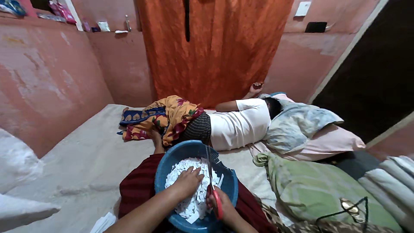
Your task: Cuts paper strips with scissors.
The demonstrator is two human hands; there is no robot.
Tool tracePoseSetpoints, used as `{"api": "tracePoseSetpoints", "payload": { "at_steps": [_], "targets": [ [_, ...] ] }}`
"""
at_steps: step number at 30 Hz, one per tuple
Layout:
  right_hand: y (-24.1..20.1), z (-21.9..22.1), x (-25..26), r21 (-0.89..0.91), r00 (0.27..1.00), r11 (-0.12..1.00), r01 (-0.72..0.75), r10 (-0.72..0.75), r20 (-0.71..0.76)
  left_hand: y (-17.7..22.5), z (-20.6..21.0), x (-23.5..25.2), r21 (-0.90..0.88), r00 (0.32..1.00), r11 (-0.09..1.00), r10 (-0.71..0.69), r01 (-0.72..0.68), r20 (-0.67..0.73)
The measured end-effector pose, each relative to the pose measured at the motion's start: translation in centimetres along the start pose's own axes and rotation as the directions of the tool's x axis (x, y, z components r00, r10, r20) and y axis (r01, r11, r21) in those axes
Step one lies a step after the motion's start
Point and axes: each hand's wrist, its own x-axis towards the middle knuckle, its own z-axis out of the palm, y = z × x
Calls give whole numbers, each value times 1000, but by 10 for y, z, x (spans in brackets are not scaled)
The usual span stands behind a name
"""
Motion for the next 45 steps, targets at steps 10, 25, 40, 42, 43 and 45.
{"api": "tracePoseSetpoints", "payload": {
  "at_steps": [10, 25, 40, 42, 43, 45],
  "targets": [
    [-7, 0, 0, 12, 999, 1000, 13, -14, 46, -2, 20, 14, 103, 996, 993, 46, -54, 82],
    [3, 2, -1, 173, 994, 980, 95, -84, -72, -23, 3, 7, -118, 947, 988, 61, -103, -314],
    [1, 3, -3, 143, 994, 985, 97, -89, -66, -50, -14, -21, -743, 757, 608, -335, -281, -560],
    [2, 3, -3, 132, 994, 987, 96, -89, -60, -47, -16, -23, -796, 701, 512, -435, -325, -565],
    [3, 3, -3, 120, 994, 988, 100, -94, -58, -47, -16, -23, -805, 666, 476, -476, -354, -574],
    [4, 3, -2, 99, 993, 989, 108, -103, -54, -46, -15, -24, -804, 590, 415, -545, -426, -595]
  ]
}}
